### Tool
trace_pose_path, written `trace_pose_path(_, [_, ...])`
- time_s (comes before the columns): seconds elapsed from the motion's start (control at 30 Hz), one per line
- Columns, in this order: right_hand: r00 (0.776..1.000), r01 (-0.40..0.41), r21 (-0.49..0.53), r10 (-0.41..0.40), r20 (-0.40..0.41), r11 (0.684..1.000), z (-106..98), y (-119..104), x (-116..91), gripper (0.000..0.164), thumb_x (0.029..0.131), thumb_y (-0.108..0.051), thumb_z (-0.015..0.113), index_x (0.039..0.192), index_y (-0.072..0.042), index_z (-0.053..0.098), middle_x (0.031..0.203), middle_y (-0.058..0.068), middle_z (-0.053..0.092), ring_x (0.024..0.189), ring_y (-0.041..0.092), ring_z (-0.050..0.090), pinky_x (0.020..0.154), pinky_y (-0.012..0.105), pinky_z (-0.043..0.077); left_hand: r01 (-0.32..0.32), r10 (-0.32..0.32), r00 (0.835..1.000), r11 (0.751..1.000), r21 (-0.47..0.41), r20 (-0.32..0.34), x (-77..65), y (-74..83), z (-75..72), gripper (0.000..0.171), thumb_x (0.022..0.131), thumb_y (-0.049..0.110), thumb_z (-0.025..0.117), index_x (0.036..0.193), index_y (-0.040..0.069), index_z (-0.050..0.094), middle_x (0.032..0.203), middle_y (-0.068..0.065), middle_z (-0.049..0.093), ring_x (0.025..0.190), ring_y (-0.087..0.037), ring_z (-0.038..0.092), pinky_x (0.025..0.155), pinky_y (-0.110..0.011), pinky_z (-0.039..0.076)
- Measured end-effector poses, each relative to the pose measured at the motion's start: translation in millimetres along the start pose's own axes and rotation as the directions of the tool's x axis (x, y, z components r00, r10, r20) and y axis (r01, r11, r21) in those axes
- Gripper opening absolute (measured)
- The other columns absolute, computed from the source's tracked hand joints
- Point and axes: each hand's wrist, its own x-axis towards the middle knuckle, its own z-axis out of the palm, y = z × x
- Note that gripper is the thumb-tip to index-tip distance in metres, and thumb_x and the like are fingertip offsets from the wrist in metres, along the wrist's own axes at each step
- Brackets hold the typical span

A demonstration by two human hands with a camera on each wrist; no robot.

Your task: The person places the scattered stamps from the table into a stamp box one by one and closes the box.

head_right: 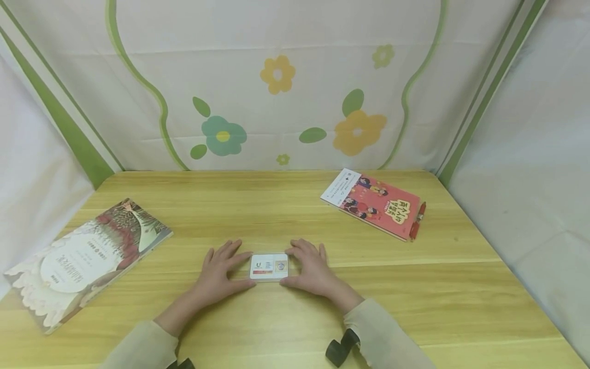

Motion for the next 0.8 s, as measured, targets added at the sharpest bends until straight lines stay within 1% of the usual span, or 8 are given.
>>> trace_pose_path(0.17, [1.000,0.004,-0.002,-0.004,0.004,1.000,-1.1,0.3,0.4,0.060,0.063,-0.039,0.073,0.113,-0.010,0.054,0.130,0.009,0.038,0.123,0.029,0.023,0.094,0.056,-0.001,0.017,-0.017,1.000,1.000,0.001,0.008,0.1,1.0,0.3,0.060,0.066,0.051,0.066,0.114,0.017,0.057,0.132,-0.014,0.034,0.124,-0.032,0.020,0.094,-0.056,0.003])
trace_pose_path(0.4, [1.000,0.007,0.023,-0.007,-0.003,1.000,-4.0,-2.0,0.6,0.060,0.062,-0.034,0.075,0.112,-0.007,0.055,0.130,0.011,0.038,0.122,0.031,0.024,0.094,0.056,-0.001,0.034,-0.034,0.999,0.999,0.013,0.015,0.7,2.1,2.4,0.061,0.066,0.053,0.065,0.115,0.018,0.056,0.134,-0.013,0.032,0.125,-0.031,0.018,0.095,-0.055,0.003])
trace_pose_path(0.47, [1.000,0.009,0.012,-0.009,0.003,1.000,-3.4,-1.7,1.1,0.061,0.063,-0.035,0.074,0.113,-0.007,0.054,0.130,0.011,0.037,0.122,0.031,0.024,0.094,0.056,-0.001,0.038,-0.038,0.999,0.999,0.014,0.018,0.8,2.0,2.2,0.061,0.067,0.053,0.064,0.116,0.018,0.056,0.134,-0.012,0.031,0.125,-0.030,0.018,0.095,-0.055,0.002])
trace_pose_path(0.63, [0.999,0.027,-0.011,-0.027,0.031,1.000,-1.6,0.2,2.3,0.062,0.066,-0.036,0.072,0.117,-0.008,0.051,0.132,0.012,0.034,0.123,0.031,0.021,0.094,0.057,-0.002,0.037,-0.037,0.999,0.999,0.011,0.016,-0.1,0.9,2.5,0.060,0.067,0.053,0.064,0.114,0.017,0.055,0.134,-0.013,0.032,0.125,-0.030,0.018,0.095,-0.055,0.002])
trace_pose_path(0.8, [0.999,0.030,-0.001,-0.030,0.030,1.000,0.4,1.1,2.0,0.062,0.066,-0.036,0.071,0.118,-0.009,0.049,0.132,0.012,0.034,0.123,0.032,0.020,0.093,0.057,-0.003,0.029,-0.029,0.999,1.000,0.010,0.017,-0.9,-0.3,2.5,0.060,0.067,0.053,0.064,0.115,0.017,0.054,0.134,-0.013,0.031,0.125,-0.030,0.018,0.094,-0.056,0.002])
